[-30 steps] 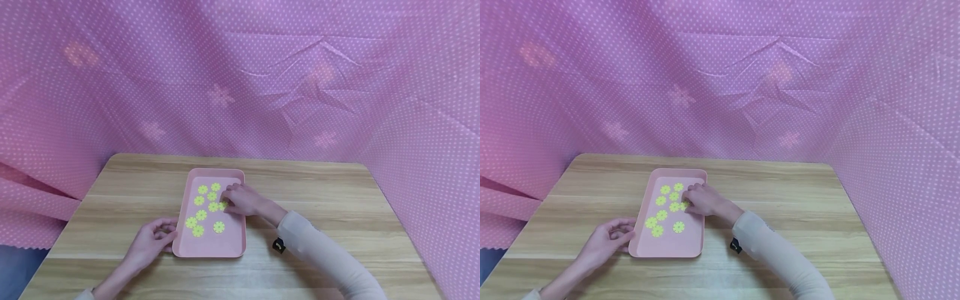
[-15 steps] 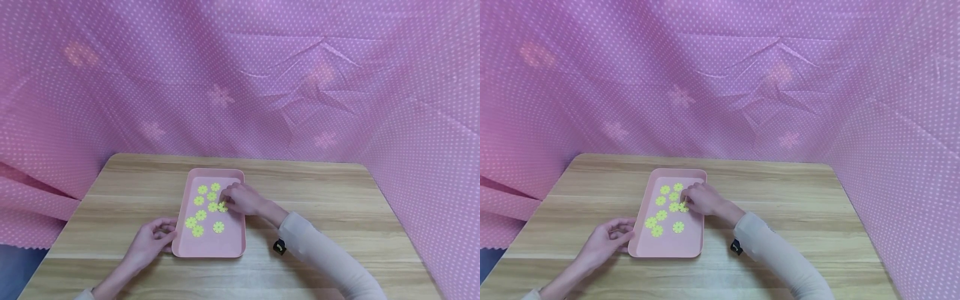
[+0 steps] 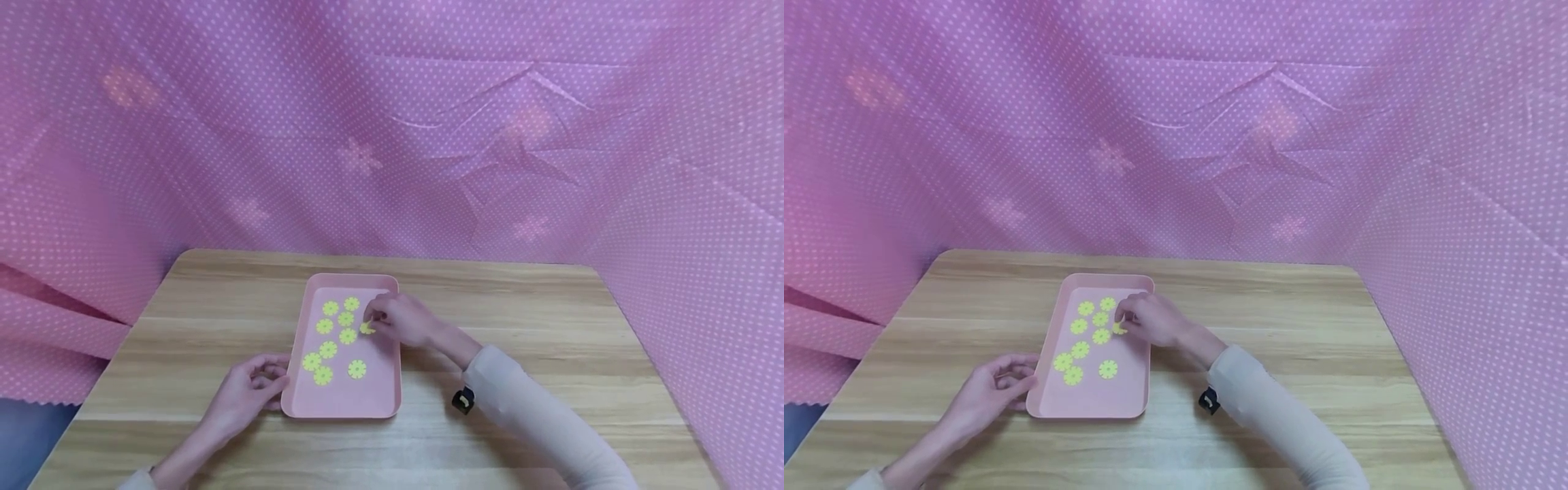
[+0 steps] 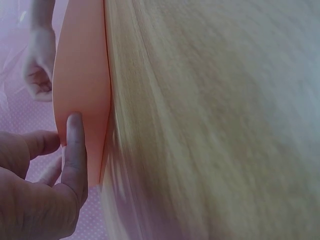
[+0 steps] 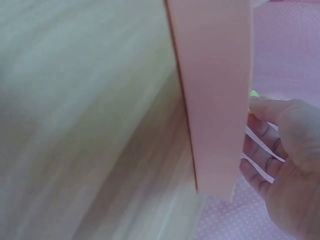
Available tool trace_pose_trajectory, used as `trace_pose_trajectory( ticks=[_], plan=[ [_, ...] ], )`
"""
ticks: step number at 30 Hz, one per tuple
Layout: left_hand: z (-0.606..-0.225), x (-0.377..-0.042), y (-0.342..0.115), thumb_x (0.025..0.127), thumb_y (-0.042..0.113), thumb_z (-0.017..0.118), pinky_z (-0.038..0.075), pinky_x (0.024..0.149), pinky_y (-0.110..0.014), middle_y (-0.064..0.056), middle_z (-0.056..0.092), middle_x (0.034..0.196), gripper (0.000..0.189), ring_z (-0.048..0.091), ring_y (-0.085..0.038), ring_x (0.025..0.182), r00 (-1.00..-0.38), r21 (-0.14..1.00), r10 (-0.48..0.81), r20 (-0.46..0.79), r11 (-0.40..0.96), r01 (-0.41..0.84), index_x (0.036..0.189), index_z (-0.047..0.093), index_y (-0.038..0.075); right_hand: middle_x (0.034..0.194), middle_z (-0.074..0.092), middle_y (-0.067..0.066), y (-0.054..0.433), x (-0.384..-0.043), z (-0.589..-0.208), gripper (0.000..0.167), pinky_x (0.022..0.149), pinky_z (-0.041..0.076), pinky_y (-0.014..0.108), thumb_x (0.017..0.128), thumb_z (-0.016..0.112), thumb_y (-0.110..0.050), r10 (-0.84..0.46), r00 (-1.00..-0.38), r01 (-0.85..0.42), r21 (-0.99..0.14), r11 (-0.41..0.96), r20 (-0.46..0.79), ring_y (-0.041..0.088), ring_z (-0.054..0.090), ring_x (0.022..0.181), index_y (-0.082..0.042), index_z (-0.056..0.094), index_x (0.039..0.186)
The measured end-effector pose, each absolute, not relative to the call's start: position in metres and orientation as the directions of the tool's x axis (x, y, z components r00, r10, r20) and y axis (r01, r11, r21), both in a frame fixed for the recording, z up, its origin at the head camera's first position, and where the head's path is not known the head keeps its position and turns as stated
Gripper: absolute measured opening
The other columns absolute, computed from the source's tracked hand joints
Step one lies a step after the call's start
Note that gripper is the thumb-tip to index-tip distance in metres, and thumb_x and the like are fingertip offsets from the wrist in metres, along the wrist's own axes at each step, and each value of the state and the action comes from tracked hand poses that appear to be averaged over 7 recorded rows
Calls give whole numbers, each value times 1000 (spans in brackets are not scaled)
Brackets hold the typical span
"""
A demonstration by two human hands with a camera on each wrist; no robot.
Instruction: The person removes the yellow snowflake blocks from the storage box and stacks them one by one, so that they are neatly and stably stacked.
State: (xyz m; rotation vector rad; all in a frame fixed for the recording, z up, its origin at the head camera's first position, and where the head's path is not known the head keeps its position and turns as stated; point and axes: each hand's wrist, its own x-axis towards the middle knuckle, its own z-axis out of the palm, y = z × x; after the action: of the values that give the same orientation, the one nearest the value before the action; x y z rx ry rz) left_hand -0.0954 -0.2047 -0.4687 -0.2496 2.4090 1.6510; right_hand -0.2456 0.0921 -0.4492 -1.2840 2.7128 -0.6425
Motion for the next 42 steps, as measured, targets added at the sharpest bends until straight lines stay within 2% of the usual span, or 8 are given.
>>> trace_pose_trajectory(
  ticks=[6, 13, 15, 21, 31, 37, 42],
  plan=[
    [-469, -97, -205, 98, 3, 70, 71, 71, -30, -16, 67, 114, 45, 69, -14, 86, -966, 900, -14, -260, 358, -248, 141, 58, -5, 104, 78, -1, 104, -249, -438, 12, 84, 64, 22, 101, 71, -15, -701, -704, -643, -517, 565, 110, 11, 72, 96, -14, 75, 112],
    [-468, -98, -204, 98, 2, 70, 71, 72, -30, -16, 67, 113, 45, 69, -15, 86, -964, 899, -14, -264, 358, -251, 140, 59, -4, 101, 78, 4, 125, -249, -428, 10, 88, 69, 43, 100, 71, -10, -674, -712, -634, -594, 496, 196, 15, 72, 95, -9, 75, 108],
    [-468, -98, -204, 97, 2, 70, 71, 71, -30, -17, 67, 114, 45, 69, -14, 86, -966, 902, -12, -260, 356, -247, 140, 59, -5, 100, 78, 4, 132, -248, -427, 9, 89, 68, 44, 99, 72, -9, -665, -713, -635, -606, 479, 221, 15, 72, 94, -8, 76, 107],
    [-467, -98, -204, 97, 2, 71, 71, 71, -30, -17, 67, 113, 45, 69, -14, 85, -966, 900, -14, -258, 361, -245, 140, 59, -5, 96, 78, 4, 152, -247, -428, 8, 89, 67, 38, 98, 73, -7, -619, -740, -608, -654, 450, 262, 13, 70, 90, -7, 75, 105],
    [-465, -94, -204, 97, 1, 70, 71, 72, -30, -19, 67, 114, 44, 70, -15, 85, -963, 897, -27, -268, 357, -260, 139, 60, -3, 92, 77, 4, 187, -247, -436, 6, 85, 65, 27, 96, 75, -7, -517, -818, -525, -696, 489, 253, 12, 69, 86, -7, 75, 101],
    [-467, -94, -203, 97, 2, 70, 71, 71, -31, -18, 67, 113, 43, 70, -14, 83, -964, 899, -29, -265, 354, -257, 139, 61, -2, 93, 77, 8, 206, -245, -446, 7, 76, 64, 24, 96, 75, -8, -450, -869, -438, -746, 502, 207, 13, 68, 82, -6, 75, 102],
    [-466, -93, -202, 97, 2, 70, 71, 71, -31, -18, 66, 113, 43, 69, -13, 82, -967, 904, -22, -256, 348, -247, 139, 62, -2, 93, 76, 12, 220, -246, -454, 7, 69, 62, 23, 96, 75, -8, -414, -899, -357, -791, 496, 146, 22, 69, 81, -5, 75, 103]
  ],
)
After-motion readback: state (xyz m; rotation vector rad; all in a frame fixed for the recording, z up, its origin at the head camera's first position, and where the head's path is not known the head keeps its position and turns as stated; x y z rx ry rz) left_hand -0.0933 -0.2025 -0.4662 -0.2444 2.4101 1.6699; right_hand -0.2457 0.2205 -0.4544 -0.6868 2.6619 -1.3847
